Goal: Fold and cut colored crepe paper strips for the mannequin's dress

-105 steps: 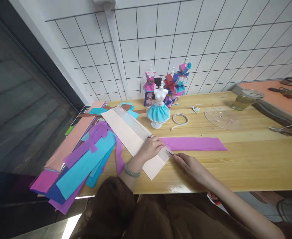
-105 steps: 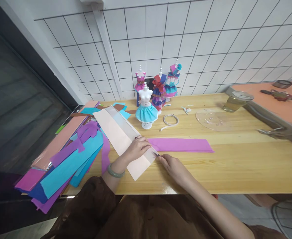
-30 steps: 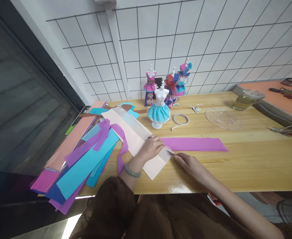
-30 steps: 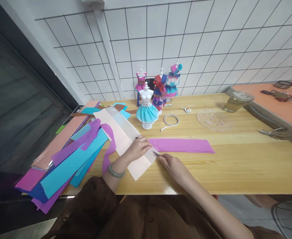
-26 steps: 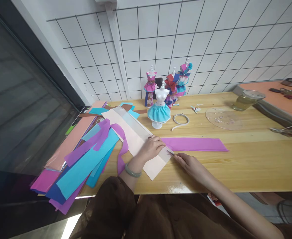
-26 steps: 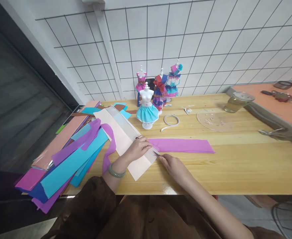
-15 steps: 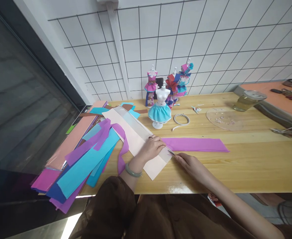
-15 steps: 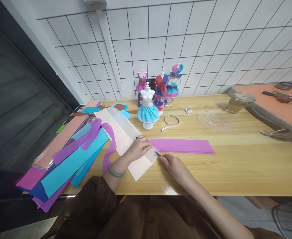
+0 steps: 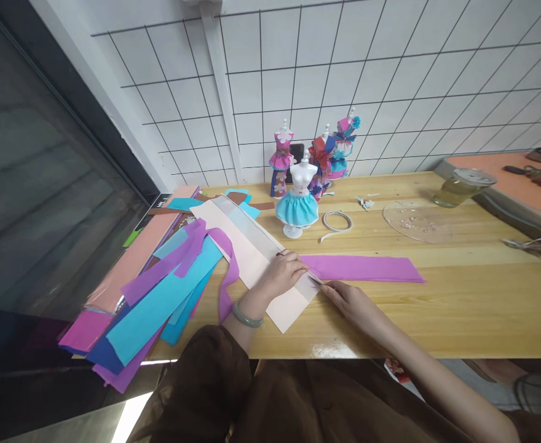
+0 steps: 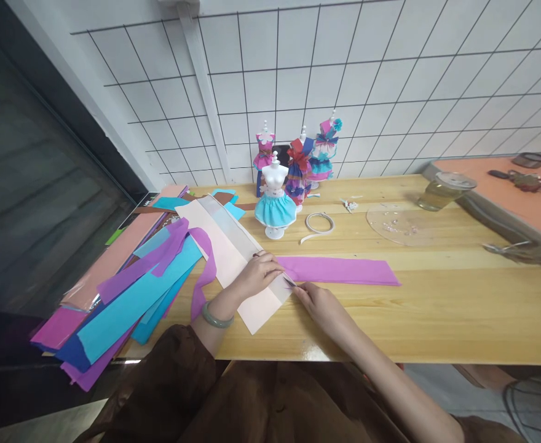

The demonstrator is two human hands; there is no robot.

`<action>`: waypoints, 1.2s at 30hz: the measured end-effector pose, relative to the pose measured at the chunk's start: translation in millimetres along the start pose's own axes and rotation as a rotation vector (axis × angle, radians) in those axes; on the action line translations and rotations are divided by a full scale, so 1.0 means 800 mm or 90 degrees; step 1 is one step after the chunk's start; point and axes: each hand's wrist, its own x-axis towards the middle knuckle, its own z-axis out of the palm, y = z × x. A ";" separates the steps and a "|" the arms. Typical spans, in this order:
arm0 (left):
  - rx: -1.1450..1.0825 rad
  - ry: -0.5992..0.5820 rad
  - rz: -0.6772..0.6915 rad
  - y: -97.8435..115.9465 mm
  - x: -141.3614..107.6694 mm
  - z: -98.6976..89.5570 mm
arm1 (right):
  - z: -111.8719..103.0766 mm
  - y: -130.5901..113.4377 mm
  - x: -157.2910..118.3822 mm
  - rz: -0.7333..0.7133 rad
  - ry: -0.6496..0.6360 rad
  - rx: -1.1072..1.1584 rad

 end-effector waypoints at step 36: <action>0.006 0.030 -0.020 -0.009 0.000 -0.002 | 0.002 0.000 0.014 -0.007 0.005 -0.017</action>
